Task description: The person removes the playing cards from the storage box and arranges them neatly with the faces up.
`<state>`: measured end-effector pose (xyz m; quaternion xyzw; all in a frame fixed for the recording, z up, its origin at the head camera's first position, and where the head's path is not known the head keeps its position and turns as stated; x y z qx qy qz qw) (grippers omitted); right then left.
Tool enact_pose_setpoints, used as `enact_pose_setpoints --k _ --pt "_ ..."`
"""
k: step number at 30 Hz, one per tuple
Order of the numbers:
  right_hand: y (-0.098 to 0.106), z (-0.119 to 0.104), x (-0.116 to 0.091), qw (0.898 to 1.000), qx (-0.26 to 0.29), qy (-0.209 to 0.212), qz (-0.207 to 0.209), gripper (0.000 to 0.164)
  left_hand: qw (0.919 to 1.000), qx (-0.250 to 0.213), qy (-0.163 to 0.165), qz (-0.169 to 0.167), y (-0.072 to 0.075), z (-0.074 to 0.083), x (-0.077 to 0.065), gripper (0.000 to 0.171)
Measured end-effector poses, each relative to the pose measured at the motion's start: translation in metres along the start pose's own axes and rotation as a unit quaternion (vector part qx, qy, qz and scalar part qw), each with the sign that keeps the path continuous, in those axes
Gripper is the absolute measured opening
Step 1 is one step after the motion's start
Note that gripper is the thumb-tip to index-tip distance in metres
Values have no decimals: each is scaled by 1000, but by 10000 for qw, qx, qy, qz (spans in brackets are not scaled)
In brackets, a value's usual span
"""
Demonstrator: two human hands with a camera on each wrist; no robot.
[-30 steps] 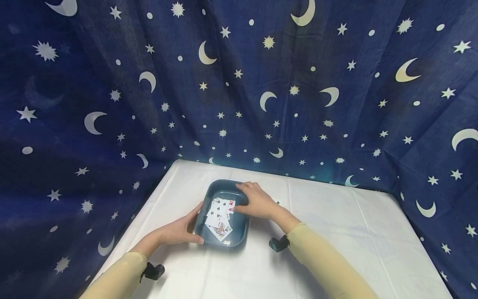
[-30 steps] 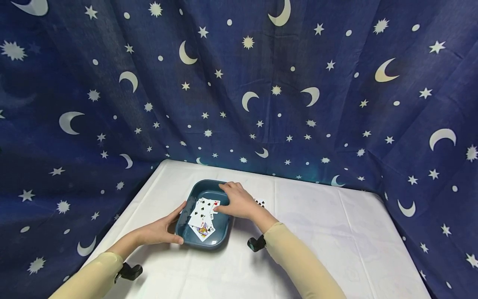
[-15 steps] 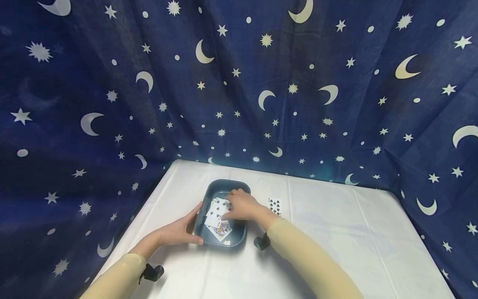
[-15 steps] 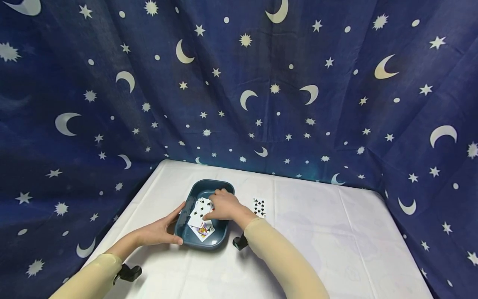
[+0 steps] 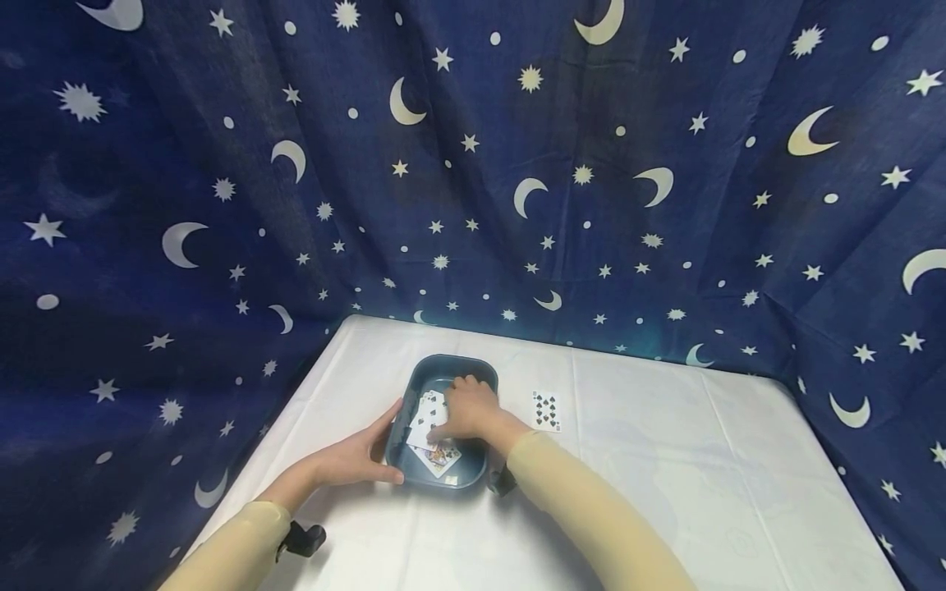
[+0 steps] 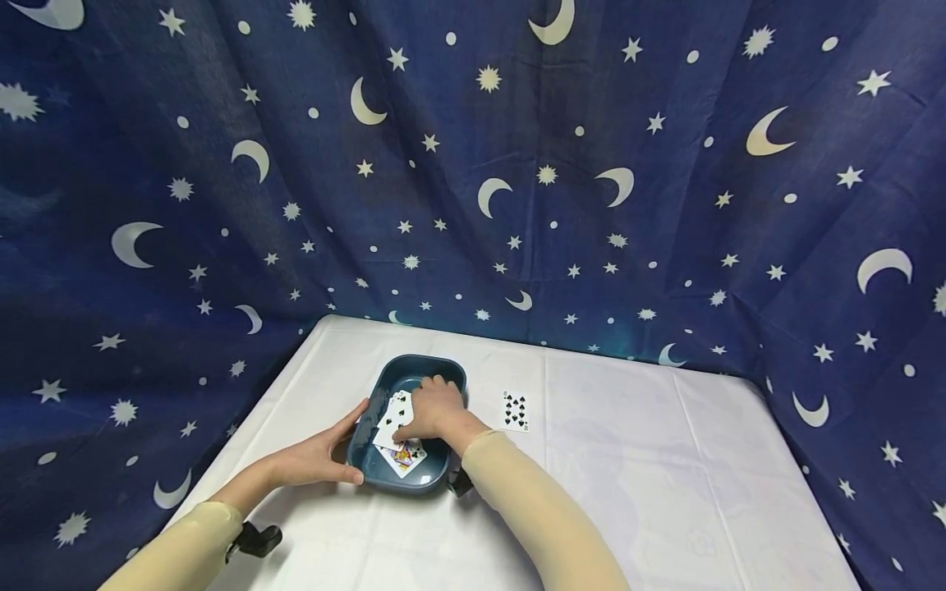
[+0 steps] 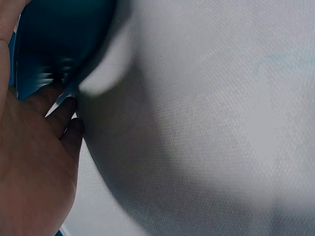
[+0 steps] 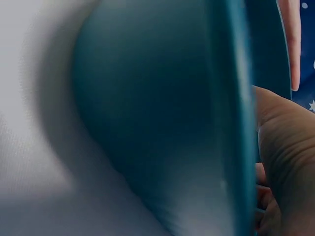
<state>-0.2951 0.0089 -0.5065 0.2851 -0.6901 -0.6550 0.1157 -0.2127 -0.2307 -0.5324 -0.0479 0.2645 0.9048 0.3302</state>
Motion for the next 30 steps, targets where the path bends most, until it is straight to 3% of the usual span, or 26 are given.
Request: enact_pose_setpoints --k 16,23,30 --pt "-3 -7 1 9990 -349 -287 -68 97 9998 112 -123 63 -1 -4 1 125" --pt "-5 -7 2 9992 -255 -293 -92 95 9999 109 -94 61 -1 -4 1 125" --pt "-7 -5 7 9988 222 -409 -146 96 9998 88 -171 65 -1 -3 0 126"
Point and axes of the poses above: each hand's wrist, its own x-axis towards the middle knuckle, its own y-axis out of the back of the hand, z = x × y, the point moved 1 cm from there along x, towards the middle knuckle, and after that the axes turned 5 degrees about -z, right-handed, at the moved point
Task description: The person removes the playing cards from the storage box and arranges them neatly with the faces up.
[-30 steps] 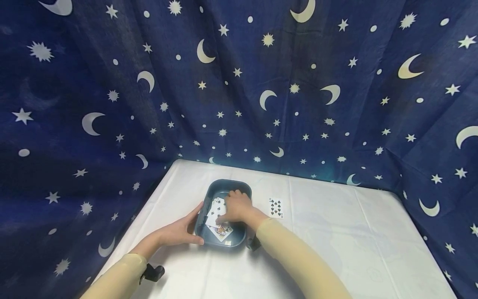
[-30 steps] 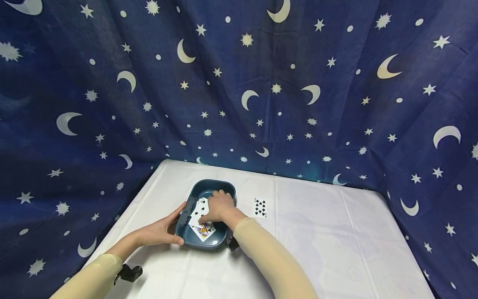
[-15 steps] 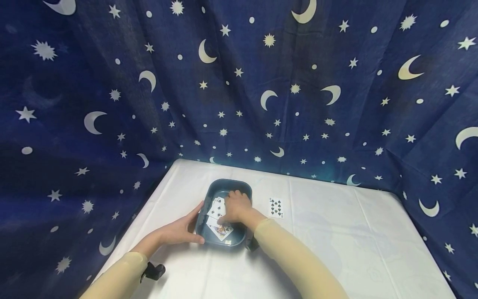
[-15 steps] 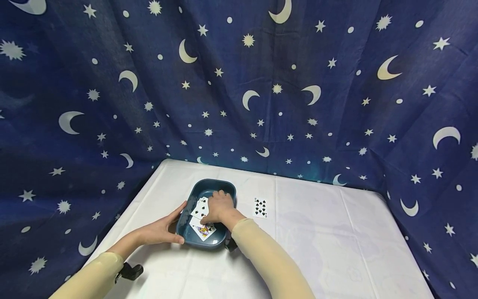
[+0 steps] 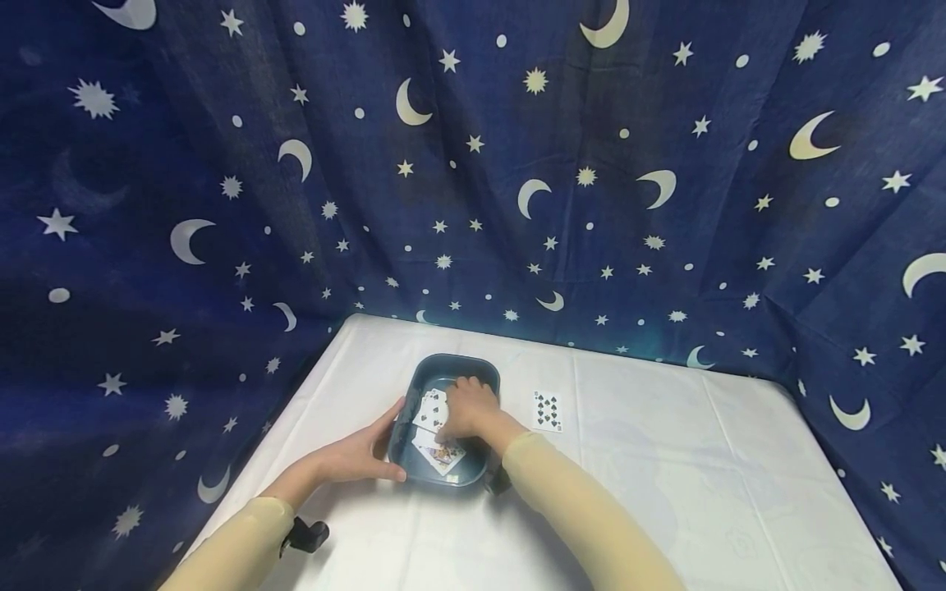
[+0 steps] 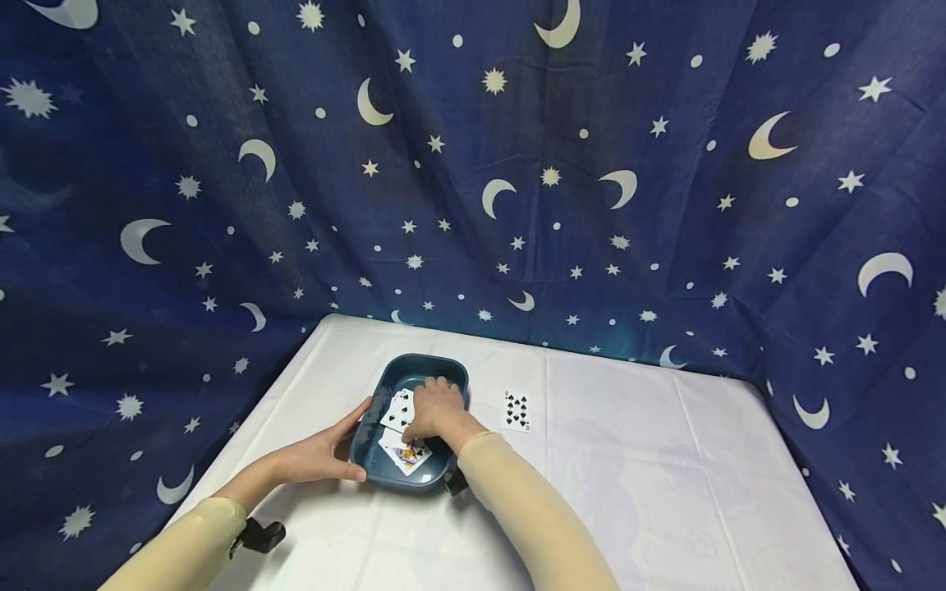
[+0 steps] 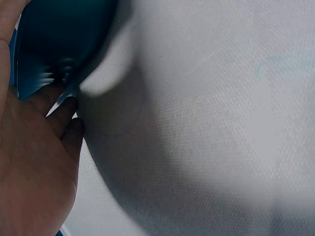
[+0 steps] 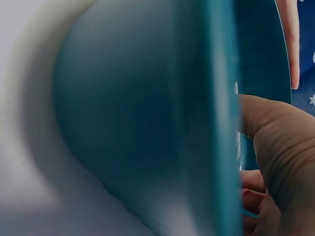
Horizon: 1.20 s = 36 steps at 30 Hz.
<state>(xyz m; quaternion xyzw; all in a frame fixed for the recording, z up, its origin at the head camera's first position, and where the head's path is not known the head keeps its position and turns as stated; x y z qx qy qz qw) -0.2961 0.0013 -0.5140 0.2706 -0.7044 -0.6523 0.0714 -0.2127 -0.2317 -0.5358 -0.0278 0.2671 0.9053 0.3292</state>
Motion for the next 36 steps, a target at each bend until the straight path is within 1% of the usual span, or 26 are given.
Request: enact_pose_setpoints --k 3,8,15,21,23,26,30,33,36 --pt "-1 1 2 9999 100 -51 -46 97 10000 -24 -6 -30 1 0 0 125" --pt "2 0 -1 9997 169 -104 -106 97 10000 46 -31 6 1 -1 1 125" --pt "6 -2 -6 9999 128 -70 -9 95 10000 70 -4 26 0 -2 1 125" --pt "5 -3 -5 9999 134 -83 21 94 9999 100 -7 44 0 -1 0 125" --pt "4 -2 -4 9999 140 -48 55 94 9999 104 -6 45 0 0 0 125" --pt "5 3 -4 9998 111 127 128 94 10000 60 -22 24 -1 1 -1 125" --pt "18 13 -13 9983 200 453 321 93 10000 -38 -68 3 -2 2 -1 125" --pt "34 25 -26 9959 456 607 501 94 10000 -52 -66 31 -2 3 -2 125" --pt "50 43 -39 9923 760 683 696 95 10000 26 -29 82 -1 3 -2 125"
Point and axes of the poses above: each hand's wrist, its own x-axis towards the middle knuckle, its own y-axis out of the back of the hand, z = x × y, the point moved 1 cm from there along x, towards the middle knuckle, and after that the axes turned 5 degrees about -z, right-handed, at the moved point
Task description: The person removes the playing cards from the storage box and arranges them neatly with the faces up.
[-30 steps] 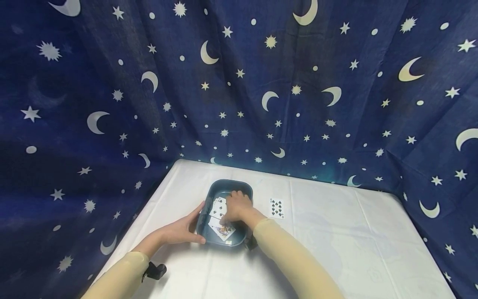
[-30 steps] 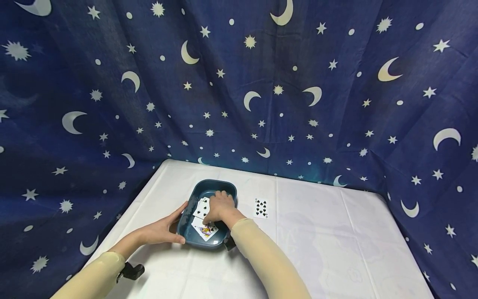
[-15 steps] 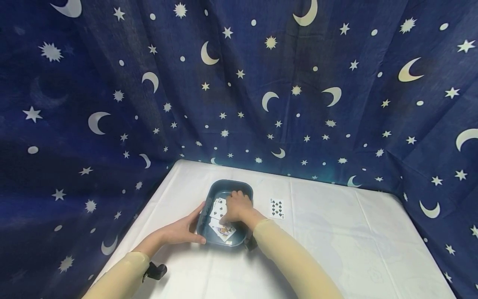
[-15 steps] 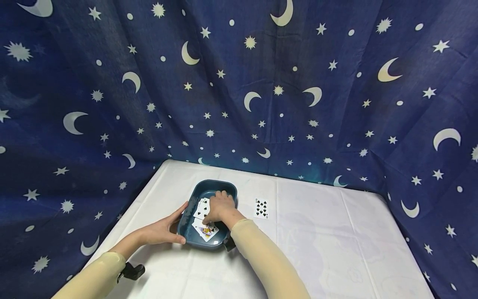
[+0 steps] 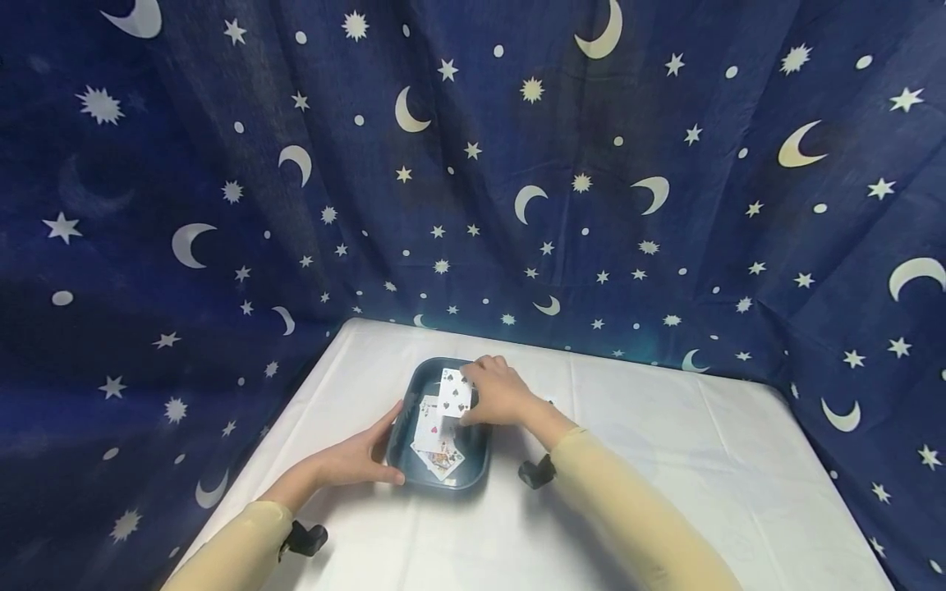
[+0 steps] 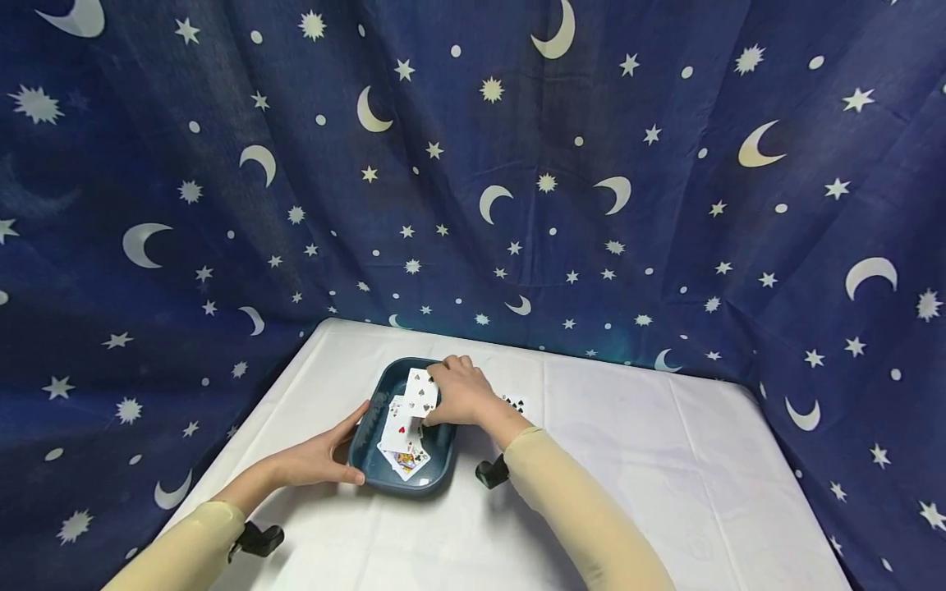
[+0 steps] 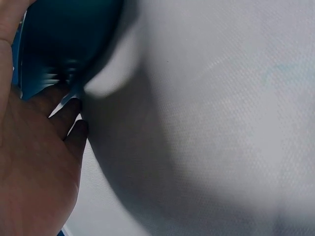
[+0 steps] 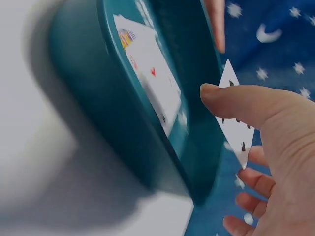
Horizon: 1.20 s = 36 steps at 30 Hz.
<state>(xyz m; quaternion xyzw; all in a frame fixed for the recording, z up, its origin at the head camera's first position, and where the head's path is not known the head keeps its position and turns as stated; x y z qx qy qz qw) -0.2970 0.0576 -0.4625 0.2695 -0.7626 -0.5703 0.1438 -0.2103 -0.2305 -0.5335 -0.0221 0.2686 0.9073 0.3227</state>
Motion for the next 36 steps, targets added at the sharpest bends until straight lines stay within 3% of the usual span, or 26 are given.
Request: enact_pose_setpoints --k 6,12,25,36 --pt "29 38 -26 9996 193 43 199 98 10000 -4 8 36 0 3 -3 125" --pt "41 76 -53 9989 331 -109 299 97 9999 -17 49 134 0 3 -5 124" --pt "25 159 -95 9955 477 -780 251 92 9997 -221 14 112 -3 1 -6 124" --pt "8 188 -116 9921 516 -1145 -51 92 9988 -492 -17 71 -6 -1 -3 125"
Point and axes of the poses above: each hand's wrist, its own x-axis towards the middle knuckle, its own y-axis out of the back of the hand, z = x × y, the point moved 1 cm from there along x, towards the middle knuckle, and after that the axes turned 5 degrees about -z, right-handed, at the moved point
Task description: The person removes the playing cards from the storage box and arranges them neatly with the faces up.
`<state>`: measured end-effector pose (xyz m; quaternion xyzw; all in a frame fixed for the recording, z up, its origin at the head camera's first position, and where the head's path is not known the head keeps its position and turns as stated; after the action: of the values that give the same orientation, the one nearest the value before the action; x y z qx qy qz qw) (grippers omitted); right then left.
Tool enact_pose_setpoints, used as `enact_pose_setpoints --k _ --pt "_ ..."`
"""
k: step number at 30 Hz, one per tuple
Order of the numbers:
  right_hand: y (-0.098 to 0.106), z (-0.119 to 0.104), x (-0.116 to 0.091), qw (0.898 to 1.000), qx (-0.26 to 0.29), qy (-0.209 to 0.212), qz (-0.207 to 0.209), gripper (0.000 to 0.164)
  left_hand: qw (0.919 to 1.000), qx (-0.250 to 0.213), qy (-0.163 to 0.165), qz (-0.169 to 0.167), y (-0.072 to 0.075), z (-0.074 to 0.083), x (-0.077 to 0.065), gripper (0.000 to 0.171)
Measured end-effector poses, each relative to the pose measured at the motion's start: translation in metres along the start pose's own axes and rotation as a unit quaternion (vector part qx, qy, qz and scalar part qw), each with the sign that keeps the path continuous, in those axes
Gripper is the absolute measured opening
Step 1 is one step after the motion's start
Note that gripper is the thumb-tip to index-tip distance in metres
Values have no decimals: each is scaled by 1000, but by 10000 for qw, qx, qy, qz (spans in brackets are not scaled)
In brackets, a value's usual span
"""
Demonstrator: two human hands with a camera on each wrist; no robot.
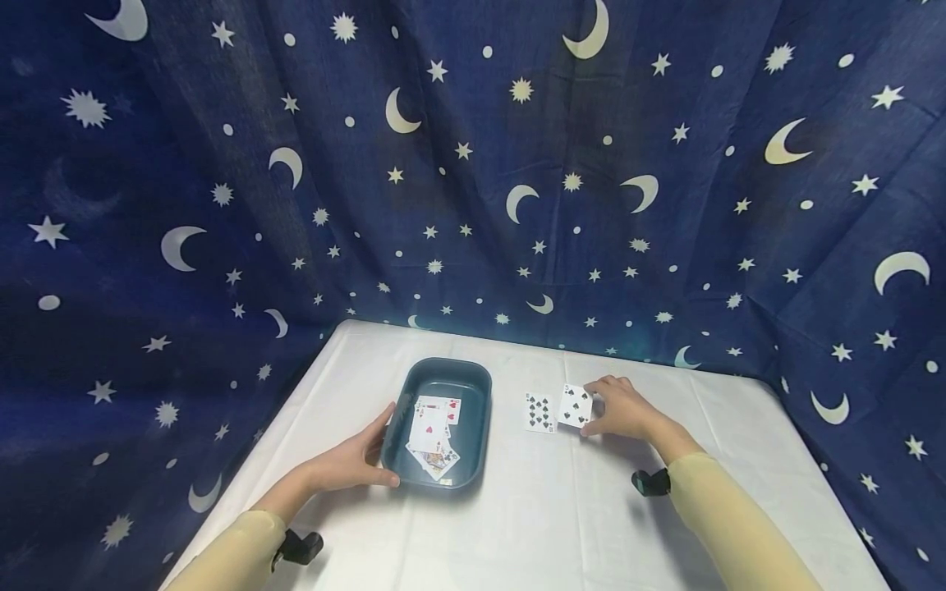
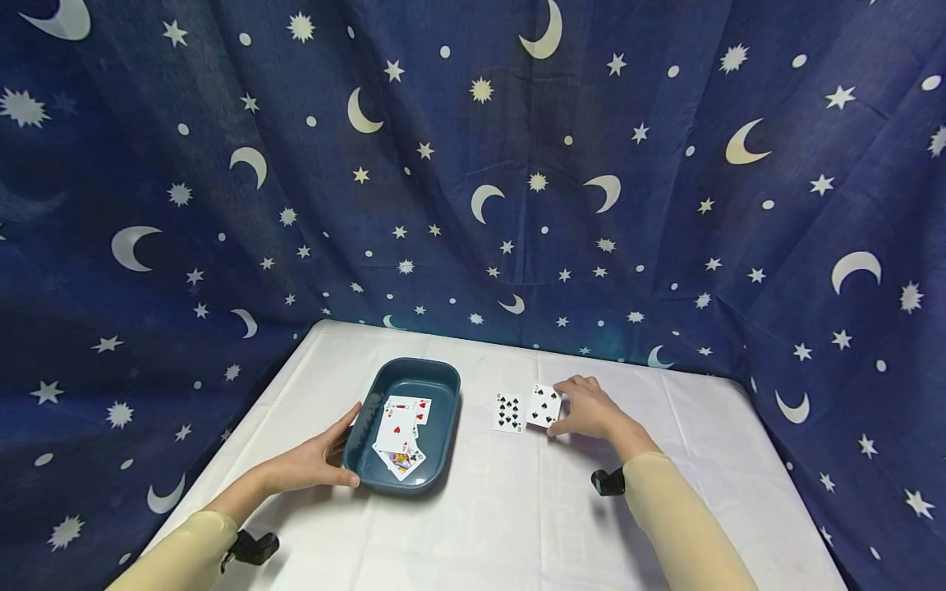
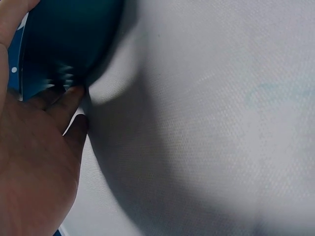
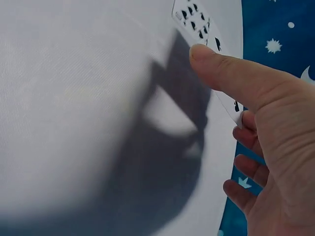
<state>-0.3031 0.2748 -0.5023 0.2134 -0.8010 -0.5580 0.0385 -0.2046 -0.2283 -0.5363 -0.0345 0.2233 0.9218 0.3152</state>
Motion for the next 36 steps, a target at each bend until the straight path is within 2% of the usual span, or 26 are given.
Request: enact_pose_setpoints --k 8,17,36 --pt "-10 12 -1 9992 239 -168 -260 92 9999 62 87 1 0 1 0 123" --pt "-13 13 -2 9967 443 -411 -548 91 9998 108 136 -19 0 -1 0 121" --pt "-17 14 1 9971 228 -358 -634 88 9999 56 -14 -94 1 -1 0 121"
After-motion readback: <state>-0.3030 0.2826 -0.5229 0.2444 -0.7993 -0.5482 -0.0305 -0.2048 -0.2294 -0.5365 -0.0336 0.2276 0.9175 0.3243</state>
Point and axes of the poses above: each hand's wrist, its own x-axis towards the middle knuckle, its own y-axis out of the back of the hand, z = x × y, the point moved 1 cm from there along x, towards the middle knuckle, and after that the axes turned 5 degrees about -z, right-handed, at the moved point
